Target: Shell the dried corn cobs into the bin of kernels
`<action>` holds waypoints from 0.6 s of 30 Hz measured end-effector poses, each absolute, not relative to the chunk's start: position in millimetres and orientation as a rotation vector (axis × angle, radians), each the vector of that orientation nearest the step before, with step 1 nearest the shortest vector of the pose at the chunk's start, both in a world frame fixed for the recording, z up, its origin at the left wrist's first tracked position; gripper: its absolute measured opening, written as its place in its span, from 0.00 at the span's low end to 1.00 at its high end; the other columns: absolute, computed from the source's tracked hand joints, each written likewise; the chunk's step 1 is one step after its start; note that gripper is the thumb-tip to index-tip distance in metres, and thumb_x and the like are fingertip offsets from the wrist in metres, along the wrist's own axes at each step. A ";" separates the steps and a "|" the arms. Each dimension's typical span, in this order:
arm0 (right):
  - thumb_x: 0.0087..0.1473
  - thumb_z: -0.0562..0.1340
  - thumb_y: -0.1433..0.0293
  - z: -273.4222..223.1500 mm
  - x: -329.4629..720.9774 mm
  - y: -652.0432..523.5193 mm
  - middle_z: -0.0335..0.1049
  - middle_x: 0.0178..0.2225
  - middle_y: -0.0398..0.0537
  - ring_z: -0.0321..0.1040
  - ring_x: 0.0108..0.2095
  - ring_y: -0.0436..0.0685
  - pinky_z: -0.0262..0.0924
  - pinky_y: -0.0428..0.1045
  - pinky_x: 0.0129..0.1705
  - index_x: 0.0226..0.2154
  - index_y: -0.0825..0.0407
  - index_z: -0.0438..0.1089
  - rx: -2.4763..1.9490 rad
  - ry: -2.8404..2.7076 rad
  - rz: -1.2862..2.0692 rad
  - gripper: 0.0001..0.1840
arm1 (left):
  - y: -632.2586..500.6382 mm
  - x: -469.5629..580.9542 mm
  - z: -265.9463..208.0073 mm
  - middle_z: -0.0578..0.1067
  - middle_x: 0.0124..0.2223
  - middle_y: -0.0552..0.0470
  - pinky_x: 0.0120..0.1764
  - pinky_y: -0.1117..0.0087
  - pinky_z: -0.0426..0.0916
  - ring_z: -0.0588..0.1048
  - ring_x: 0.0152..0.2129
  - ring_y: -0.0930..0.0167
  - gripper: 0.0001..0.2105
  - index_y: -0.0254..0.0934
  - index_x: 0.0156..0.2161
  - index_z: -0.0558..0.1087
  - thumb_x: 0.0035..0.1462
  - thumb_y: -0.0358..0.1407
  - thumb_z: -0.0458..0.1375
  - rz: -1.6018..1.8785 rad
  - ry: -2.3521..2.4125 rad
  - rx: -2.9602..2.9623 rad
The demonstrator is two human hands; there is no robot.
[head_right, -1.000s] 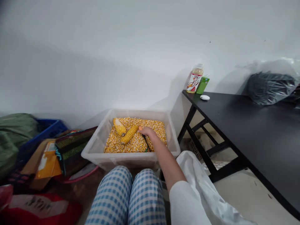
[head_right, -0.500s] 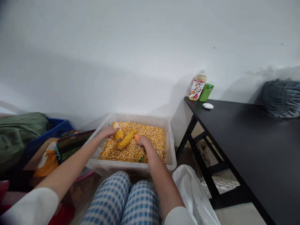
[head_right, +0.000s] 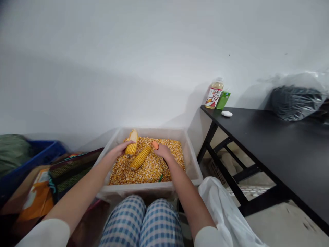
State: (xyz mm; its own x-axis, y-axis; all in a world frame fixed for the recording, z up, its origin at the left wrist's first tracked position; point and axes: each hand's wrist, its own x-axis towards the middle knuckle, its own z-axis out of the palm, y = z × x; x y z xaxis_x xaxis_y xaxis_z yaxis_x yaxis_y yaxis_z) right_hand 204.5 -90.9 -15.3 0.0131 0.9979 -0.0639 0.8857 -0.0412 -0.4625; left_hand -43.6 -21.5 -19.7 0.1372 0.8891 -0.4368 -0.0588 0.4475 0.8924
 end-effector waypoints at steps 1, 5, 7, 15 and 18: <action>0.51 0.58 0.63 -17.1 206.0 -90.3 0.74 0.41 0.58 0.71 0.41 0.64 0.61 0.52 0.40 0.40 0.55 0.72 -2.025 -1.917 0.543 0.17 | -21.1 -40.1 -15.3 0.76 0.26 0.43 0.24 0.68 0.70 0.75 0.21 0.64 0.10 0.31 0.36 0.73 0.48 0.36 0.61 0.834 1.164 0.858; 0.57 0.52 0.53 -11.6 200.9 -81.0 0.73 0.42 0.58 0.69 0.44 0.61 0.61 0.52 0.44 0.40 0.56 0.70 -1.801 -1.613 0.681 0.25 | -29.9 -3.7 7.2 0.76 0.26 0.45 0.28 0.69 0.72 0.76 0.24 0.66 0.14 0.31 0.41 0.73 0.53 0.40 0.57 0.950 0.933 0.836; 0.58 0.48 0.49 -1.1 190.3 -72.6 0.72 0.44 0.55 0.69 0.43 0.58 0.63 0.51 0.43 0.45 0.54 0.68 -1.515 -1.404 0.958 0.28 | -36.2 22.5 15.4 0.77 0.29 0.45 0.32 0.68 0.73 0.77 0.26 0.66 0.15 0.31 0.42 0.74 0.53 0.39 0.57 0.940 0.829 0.847; 0.51 0.62 0.54 13.6 148.7 -64.7 0.69 0.51 0.54 0.69 0.47 0.57 0.64 0.50 0.49 0.54 0.52 0.58 -0.947 -1.140 1.303 0.33 | -42.4 67.2 7.9 0.79 0.35 0.45 0.40 0.69 0.72 0.78 0.37 0.65 0.16 0.33 0.41 0.74 0.55 0.44 0.56 1.220 0.677 0.704; 0.50 0.62 0.54 4.7 144.7 -70.0 0.67 0.53 0.53 0.66 0.52 0.57 0.60 0.50 0.54 0.54 0.53 0.59 -0.994 -1.141 1.247 0.33 | -45.7 59.2 1.9 0.79 0.35 0.48 0.40 0.71 0.71 0.78 0.36 0.67 0.14 0.35 0.41 0.74 0.52 0.42 0.60 1.280 0.729 0.683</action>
